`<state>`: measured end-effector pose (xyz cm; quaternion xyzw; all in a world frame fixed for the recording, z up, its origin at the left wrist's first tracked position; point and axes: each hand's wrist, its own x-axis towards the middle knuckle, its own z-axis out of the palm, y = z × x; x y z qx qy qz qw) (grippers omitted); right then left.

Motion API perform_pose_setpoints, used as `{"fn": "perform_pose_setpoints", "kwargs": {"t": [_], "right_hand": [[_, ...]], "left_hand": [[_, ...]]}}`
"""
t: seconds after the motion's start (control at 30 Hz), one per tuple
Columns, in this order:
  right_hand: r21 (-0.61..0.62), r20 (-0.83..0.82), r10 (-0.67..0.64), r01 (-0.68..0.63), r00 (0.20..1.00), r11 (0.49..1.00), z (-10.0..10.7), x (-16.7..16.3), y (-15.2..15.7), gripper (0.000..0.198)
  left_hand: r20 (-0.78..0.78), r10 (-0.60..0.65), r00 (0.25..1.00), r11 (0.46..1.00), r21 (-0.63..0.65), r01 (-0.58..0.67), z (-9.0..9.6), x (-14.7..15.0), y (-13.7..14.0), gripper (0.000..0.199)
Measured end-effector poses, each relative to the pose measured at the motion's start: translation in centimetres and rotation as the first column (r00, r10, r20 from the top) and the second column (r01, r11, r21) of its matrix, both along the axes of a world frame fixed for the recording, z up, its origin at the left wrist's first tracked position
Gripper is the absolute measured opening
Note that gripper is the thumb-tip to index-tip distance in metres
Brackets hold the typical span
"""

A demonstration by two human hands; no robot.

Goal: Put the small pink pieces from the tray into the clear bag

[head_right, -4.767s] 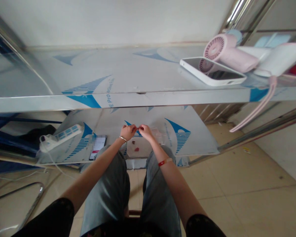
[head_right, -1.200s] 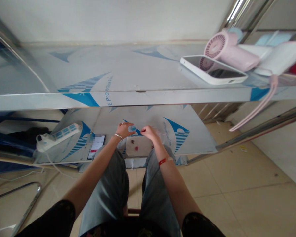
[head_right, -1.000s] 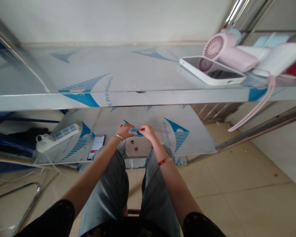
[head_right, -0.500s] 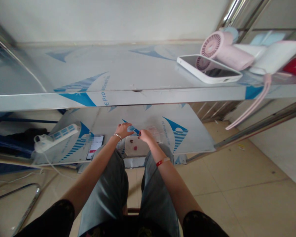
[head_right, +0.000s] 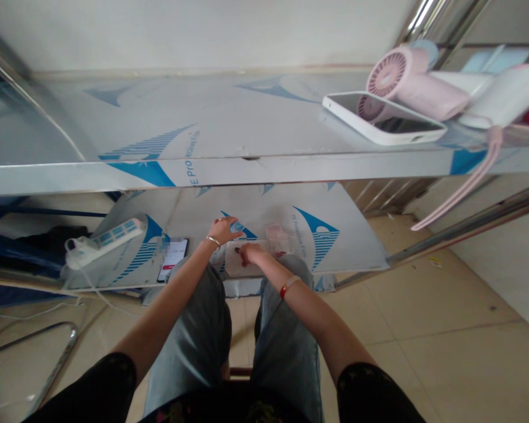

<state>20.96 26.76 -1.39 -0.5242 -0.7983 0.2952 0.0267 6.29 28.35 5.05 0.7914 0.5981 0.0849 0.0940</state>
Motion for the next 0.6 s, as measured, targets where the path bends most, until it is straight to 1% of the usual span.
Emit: {"fn": "perform_pose_setpoints", "kwargs": {"t": [0.1,0.13,0.23,0.3,0.43,0.53,0.6], "right_hand": [[-0.056,0.219,0.129,-0.120,0.967,0.991,-0.7,-0.4,0.7,0.017],[-0.056,0.252,0.148,-0.138,0.956,0.989,-0.9,-0.4,0.8,0.016],[-0.029,0.227,0.139,-0.136,0.964,0.990,-1.3,-0.4,0.7,0.014],[-0.025,0.196,0.128,-0.126,0.972,0.992,-1.0,-0.2,0.4,0.014],[0.002,0.125,0.033,-0.034,0.992,0.999,0.4,0.8,0.1,0.004],[0.086,0.102,-0.063,0.054,0.993,0.995,1.7,1.8,0.6,0.009],[0.140,0.091,-0.141,0.128,0.986,0.982,2.5,2.4,1.1,0.012]], "left_hand": [[-0.003,-0.002,1.000,1.000,0.000,0.002,0.0,0.0,0.0,0.048],[-0.003,-0.003,1.000,1.000,0.000,0.003,-0.1,0.0,0.0,0.049],[0.000,-0.007,1.000,1.000,0.004,0.007,-0.3,-0.1,0.1,0.048],[0.000,-0.008,1.000,1.000,0.009,0.008,-0.4,-0.1,0.2,0.048],[0.003,-0.008,1.000,1.000,0.007,0.008,-0.5,-0.2,0.2,0.049],[0.005,-0.018,1.000,1.000,0.001,0.018,-0.5,-0.1,0.1,0.049],[0.000,-0.030,1.000,1.000,0.001,0.030,-0.4,-0.1,0.1,0.048]]}}
